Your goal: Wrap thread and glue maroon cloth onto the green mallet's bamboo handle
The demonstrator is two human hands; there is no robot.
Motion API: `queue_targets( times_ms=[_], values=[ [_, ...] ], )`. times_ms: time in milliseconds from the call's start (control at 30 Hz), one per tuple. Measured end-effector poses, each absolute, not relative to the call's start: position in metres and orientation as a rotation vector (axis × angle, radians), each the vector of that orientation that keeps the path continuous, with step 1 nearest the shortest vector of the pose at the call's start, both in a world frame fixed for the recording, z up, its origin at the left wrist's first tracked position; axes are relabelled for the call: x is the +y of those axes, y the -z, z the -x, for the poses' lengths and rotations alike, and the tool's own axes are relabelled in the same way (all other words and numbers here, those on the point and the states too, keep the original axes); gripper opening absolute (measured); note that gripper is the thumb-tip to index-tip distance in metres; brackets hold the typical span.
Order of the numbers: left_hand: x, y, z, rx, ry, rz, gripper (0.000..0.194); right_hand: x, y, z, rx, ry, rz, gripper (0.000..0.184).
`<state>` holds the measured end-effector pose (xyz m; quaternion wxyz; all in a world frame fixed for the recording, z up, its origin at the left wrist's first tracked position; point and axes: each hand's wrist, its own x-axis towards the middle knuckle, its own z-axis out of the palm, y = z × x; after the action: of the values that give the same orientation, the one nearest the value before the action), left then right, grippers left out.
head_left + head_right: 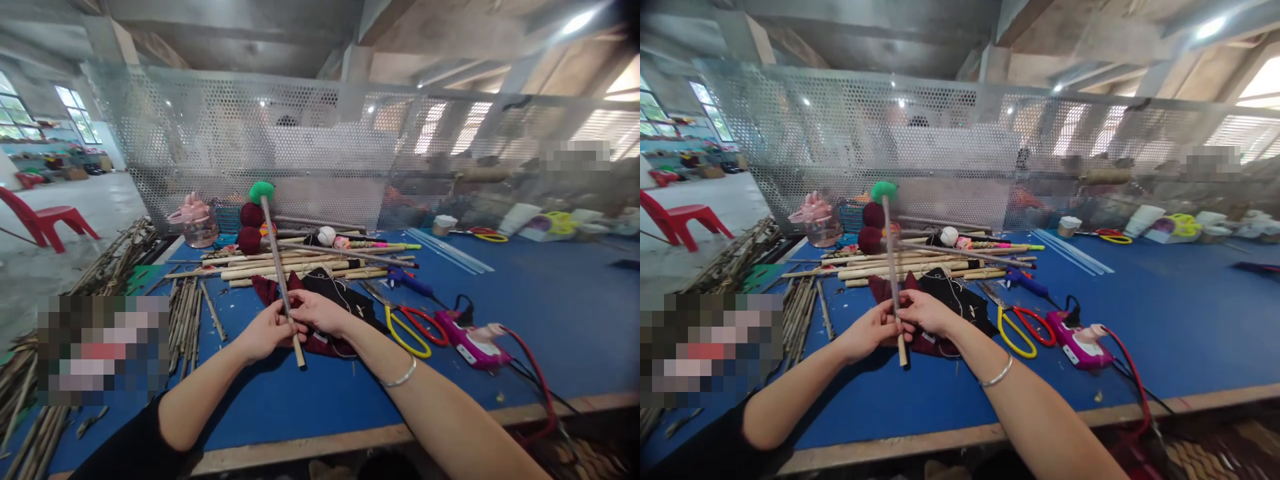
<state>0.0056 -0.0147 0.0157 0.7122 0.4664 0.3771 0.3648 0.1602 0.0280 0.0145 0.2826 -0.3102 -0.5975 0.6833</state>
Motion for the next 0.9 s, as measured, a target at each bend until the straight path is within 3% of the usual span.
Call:
queue_targets(
  times_ms=[267,400,533,667,900],
  values=[
    [-0.020,-0.012,-0.007,0.788,-0.688,-1.077,0.065,0.019,-0.020,-0.168,-1.781,-1.789,1.028,0.020],
    [-0.025,-0.021,-0.008,0.846,-0.646,-1.140,0.067,0.014,-0.026,-0.168,-1.808,-1.702,1.135,0.023],
    [-0.011,-0.033,0.000,1.078,-0.555,-1.272,0.047,0.013,-0.027,-0.166,-1.826,-1.517,1.217,0.023],
    [0.012,-0.031,-0.001,1.352,-0.736,-1.406,0.045,0.010,-0.028,-0.163,-1.901,-1.436,1.276,0.026],
    [0.019,-0.021,-0.002,1.193,-0.839,-1.306,0.037,0.005,-0.027,-0.159,-1.864,-1.417,1.277,0.026]
  ],
)
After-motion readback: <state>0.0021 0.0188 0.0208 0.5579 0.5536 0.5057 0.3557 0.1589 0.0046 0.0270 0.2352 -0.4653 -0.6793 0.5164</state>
